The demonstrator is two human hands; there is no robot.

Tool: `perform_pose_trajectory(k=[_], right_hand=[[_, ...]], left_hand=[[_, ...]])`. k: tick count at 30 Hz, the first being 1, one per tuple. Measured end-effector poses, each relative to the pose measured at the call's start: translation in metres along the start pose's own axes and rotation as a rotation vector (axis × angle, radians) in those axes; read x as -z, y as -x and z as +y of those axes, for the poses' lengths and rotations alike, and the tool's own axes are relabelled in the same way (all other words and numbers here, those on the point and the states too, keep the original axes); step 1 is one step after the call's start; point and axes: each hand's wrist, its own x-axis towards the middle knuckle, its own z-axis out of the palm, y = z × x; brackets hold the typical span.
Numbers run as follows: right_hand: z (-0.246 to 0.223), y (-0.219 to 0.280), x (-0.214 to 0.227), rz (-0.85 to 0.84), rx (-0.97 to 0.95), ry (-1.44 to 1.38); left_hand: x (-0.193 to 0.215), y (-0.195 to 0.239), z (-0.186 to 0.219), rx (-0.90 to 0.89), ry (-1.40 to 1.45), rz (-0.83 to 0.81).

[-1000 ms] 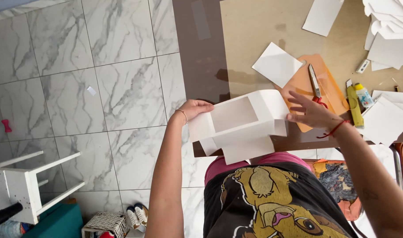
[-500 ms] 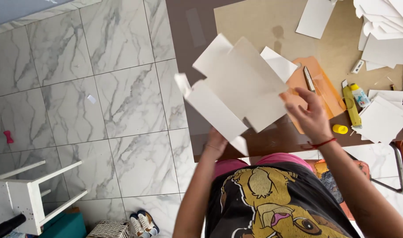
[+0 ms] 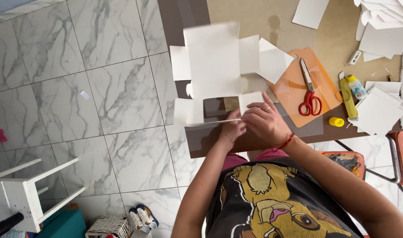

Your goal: The person cuts a small square from a transparent sheet using red-handled scissors, then places it into the central window of a white pre-cut cardboard box blank. They fold the flaps and adjust the sheet to fit the opening, completing the assembly of the box base.

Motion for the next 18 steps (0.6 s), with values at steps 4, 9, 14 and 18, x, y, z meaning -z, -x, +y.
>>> perform_pose_trajectory(k=[4, 9, 14, 18], right_hand=[[0.018, 0.019, 0.018, -0.102, 0.113, 0.063], [0.085, 0.064, 0.012, -0.128, -0.224, -0.092], [0.105, 0.048, 0.006, 0.074, -0.683, 0.217], [0.089, 0.01, -0.002, -0.13, -1.089, 0.266]], left_hand=[[-0.024, 0.09, 0.009, -0.165, -0.95, -0.297], [-0.054, 0.188, 0.071, -0.576, -0.916, -0.08], [-0.024, 0.165, 0.062, -1.206, -1.545, 0.518], [-0.008, 0.14, 0.032, -1.295, -1.745, 0.426]])
